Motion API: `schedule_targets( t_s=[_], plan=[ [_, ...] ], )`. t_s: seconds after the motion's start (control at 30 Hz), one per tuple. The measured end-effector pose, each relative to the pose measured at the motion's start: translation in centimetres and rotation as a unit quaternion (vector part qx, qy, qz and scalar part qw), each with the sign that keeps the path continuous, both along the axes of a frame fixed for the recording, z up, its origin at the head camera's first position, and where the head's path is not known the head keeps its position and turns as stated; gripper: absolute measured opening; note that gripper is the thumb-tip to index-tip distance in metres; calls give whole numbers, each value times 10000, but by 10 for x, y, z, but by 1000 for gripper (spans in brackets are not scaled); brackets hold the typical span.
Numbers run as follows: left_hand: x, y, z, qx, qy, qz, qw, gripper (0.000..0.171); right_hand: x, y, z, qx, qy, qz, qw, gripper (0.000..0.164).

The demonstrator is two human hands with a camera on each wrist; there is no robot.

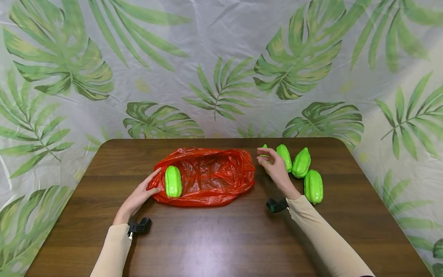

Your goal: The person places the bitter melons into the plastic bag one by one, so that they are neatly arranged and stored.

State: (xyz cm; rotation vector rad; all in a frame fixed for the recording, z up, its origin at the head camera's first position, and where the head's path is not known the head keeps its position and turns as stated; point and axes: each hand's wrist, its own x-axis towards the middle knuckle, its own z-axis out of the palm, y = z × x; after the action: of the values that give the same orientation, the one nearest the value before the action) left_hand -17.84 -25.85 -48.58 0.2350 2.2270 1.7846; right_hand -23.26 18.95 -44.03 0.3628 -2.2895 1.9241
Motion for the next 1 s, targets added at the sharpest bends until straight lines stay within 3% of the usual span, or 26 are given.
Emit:
schedule_targets(
  t_s=[0.3, 0.67, 0.8, 1.0],
  plan=[
    [0, 1, 1, -1, 12, 7, 10000, 69, -3, 11, 5, 80, -198, -207, 9996, 37],
    [-1, 2, 1, -34, -19, 57, 10000, 70, 9, 12, 26, 478, -207, -557, 9971, 38],
    [0, 1, 1, 3, -38, 68, 10000, 70, 6, 16, 20, 519, -157, -584, 9968, 38],
    [0, 1, 0, -30, -25, 40, 10000, 70, -9, 25, -3, 656, -190, -676, 9954, 38]
  ],
)
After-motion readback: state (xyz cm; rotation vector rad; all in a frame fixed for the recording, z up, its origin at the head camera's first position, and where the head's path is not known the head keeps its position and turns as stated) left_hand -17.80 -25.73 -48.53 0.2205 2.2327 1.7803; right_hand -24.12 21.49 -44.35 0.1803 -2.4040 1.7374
